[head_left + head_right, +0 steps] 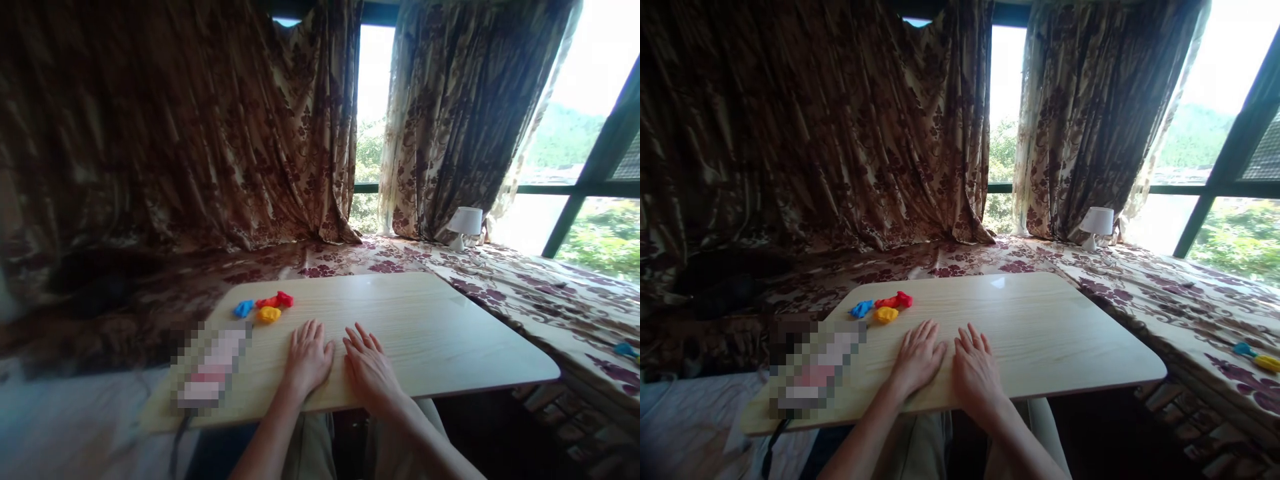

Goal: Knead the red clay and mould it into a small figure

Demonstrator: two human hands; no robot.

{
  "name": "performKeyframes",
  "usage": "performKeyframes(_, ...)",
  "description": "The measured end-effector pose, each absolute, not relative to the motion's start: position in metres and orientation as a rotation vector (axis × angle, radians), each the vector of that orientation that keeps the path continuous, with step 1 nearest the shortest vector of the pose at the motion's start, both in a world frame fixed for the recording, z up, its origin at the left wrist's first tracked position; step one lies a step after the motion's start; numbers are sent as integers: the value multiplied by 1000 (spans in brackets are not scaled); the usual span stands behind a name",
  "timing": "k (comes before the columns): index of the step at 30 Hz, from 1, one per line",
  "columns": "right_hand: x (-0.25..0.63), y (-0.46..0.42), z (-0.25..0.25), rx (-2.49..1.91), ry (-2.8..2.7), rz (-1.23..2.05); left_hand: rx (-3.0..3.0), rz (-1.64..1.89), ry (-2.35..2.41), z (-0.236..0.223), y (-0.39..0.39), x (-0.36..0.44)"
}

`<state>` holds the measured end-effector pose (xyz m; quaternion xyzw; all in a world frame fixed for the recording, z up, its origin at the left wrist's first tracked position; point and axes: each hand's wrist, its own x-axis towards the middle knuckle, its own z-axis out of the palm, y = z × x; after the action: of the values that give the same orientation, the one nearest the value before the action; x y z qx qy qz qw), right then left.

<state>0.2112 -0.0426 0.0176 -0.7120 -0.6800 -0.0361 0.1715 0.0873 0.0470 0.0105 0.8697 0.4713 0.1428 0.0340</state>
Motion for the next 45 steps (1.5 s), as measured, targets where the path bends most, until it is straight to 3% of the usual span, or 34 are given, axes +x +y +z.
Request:
performKeyframes(7,257,-1,40,-2298,-1692,12,2698,425,1464,12,47,88)
performKeyframes(14,228,-63,19,-2035,-1908,-100,2684,409,1472,15,45,88)
performKeyframes(22,233,6,39,-2188,-1745,-17,2710,359,1460,19,46,88)
performKeyframes(30,234,-58,21,-2094,-1816,-19,2680,406,1462,16,45,88)
performKeyframes(34,208,-48,24,-1933,-1900,-57,2693,365,1474,16,45,88)
performKeyframes(40,238,8,40,-2217,-1698,48,2708,367,1449,18,46,87)
performKeyframes(45,252,-37,24,-2200,-1748,-16,2691,405,1454,17,45,88)
